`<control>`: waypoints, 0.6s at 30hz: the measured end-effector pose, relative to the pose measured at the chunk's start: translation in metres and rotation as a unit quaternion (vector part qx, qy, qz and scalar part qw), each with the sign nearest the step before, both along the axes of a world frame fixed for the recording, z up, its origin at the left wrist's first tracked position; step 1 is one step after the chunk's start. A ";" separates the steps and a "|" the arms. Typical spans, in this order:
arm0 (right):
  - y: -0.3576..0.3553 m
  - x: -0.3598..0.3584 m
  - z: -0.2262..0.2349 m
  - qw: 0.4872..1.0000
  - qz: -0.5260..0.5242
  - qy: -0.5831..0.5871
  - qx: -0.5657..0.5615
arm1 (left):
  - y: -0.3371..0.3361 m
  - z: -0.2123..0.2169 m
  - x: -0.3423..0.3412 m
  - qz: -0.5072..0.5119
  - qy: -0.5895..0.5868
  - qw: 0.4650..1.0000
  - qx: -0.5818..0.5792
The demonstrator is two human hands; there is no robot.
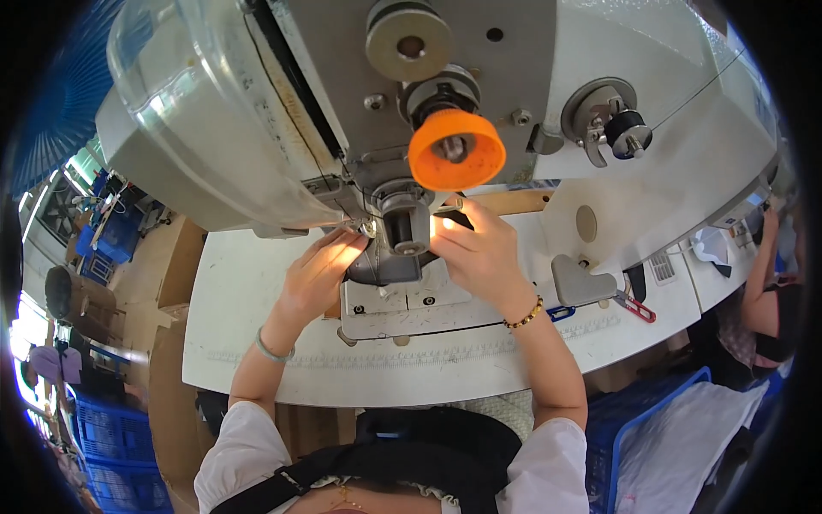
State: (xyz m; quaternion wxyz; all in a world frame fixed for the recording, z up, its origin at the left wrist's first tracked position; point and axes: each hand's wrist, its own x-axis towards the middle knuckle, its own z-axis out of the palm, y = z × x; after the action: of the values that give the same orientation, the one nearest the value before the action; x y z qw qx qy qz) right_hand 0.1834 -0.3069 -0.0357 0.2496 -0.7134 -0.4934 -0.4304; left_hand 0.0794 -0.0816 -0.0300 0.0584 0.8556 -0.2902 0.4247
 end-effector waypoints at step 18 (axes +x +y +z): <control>-0.007 0.000 0.001 0.997 0.038 -0.067 0.007 | -0.007 -0.008 0.001 -0.022 0.006 0.997 -0.069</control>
State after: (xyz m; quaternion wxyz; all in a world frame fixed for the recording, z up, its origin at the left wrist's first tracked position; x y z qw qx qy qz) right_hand 0.1833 -0.3134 -0.0351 0.2371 -0.6616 -0.5330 -0.4712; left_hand 0.0804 -0.0882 -0.0376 0.1279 0.8455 -0.2783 0.4373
